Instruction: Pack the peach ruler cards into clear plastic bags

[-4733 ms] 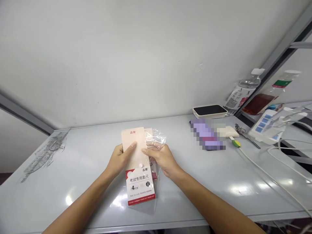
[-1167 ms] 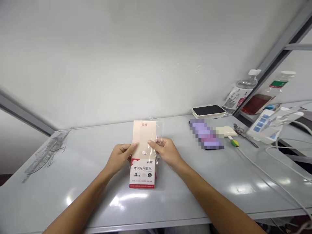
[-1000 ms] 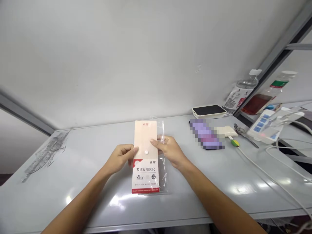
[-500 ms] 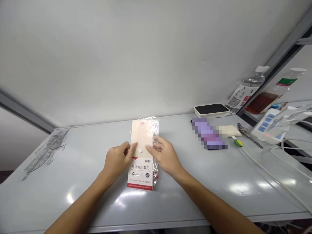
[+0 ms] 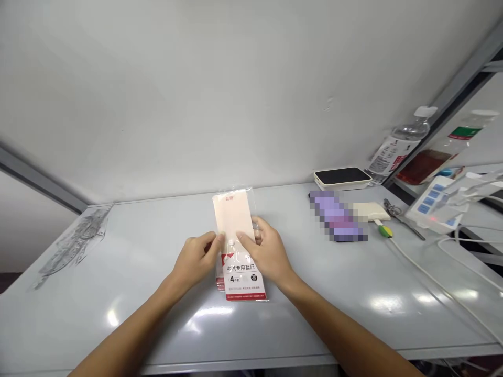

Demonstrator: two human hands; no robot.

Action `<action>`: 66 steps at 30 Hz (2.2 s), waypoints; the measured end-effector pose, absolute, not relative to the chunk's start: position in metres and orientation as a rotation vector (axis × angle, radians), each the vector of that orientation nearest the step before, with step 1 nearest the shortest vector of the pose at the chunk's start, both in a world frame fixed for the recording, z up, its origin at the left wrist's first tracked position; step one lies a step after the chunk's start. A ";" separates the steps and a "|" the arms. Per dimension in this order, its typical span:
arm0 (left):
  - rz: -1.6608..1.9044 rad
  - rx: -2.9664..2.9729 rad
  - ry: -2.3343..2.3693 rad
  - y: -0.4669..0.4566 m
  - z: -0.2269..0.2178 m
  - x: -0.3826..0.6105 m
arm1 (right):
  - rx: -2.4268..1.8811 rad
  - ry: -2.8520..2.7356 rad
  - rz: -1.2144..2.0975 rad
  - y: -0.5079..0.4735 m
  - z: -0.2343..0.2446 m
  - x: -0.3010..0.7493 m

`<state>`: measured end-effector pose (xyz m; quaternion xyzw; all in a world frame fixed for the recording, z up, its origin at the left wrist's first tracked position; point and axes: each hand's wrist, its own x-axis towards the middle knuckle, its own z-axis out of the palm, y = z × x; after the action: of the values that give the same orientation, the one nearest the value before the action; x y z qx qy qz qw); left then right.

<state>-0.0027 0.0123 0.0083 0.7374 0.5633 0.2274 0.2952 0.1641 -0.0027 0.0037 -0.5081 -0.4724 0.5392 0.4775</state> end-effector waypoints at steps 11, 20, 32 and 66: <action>0.829 1.662 1.233 0.007 0.000 0.003 | -1.290 -1.176 1.167 0.001 0.002 0.164; 0.835 1.462 1.078 0.012 0.001 0.003 | -1.140 -1.138 1.297 -0.001 0.000 0.162; 0.774 1.367 0.953 0.012 -0.003 0.006 | -1.038 -1.171 1.325 -0.001 -0.003 0.162; 0.689 1.171 0.815 0.021 0.001 -0.004 | -1.018 -1.268 1.280 -0.004 -0.003 0.162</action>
<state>-0.0041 0.0206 0.0011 0.5263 0.3660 0.3096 0.7022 0.1625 -0.0042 -0.0032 -0.4228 -0.5268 0.5319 0.5107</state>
